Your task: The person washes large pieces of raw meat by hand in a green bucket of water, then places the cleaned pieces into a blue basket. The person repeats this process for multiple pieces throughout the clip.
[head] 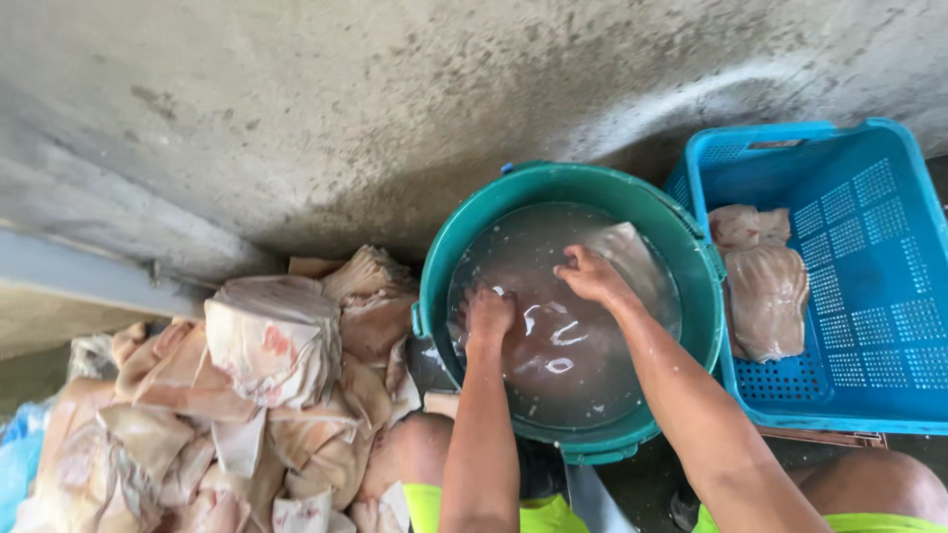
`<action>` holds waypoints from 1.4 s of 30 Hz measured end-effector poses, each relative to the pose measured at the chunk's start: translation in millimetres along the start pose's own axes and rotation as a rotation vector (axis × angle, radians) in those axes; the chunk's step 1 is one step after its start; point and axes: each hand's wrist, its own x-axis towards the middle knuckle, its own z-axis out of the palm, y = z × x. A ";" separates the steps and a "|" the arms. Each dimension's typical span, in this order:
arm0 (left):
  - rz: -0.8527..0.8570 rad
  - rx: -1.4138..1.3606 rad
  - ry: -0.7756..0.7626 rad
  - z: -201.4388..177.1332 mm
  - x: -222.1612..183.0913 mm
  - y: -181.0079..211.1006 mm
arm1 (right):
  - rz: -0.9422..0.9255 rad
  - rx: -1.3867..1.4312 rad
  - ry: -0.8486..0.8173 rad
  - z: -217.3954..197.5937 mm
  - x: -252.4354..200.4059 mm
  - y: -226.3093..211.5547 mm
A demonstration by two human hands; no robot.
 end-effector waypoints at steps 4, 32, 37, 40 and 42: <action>-0.024 0.000 -0.290 10.9 17.7 -33.7 | 0.034 -0.198 -0.156 33.8 7.3 54.8; 0.194 -0.256 0.089 -4.4 27.0 -31.1 | 0.423 -0.439 -0.697 2.3 -17.7 113.3; 0.110 -0.174 0.156 -1.4 27.8 -31.0 | 0.379 -0.618 -0.736 1.2 -23.6 105.4; 0.126 -0.166 0.264 1.9 27.5 -36.7 | 0.285 -0.730 -0.679 -3.8 -36.1 75.9; 0.137 -0.138 0.298 0.7 26.4 -43.7 | 0.248 -0.709 -0.693 -9.9 -46.3 41.2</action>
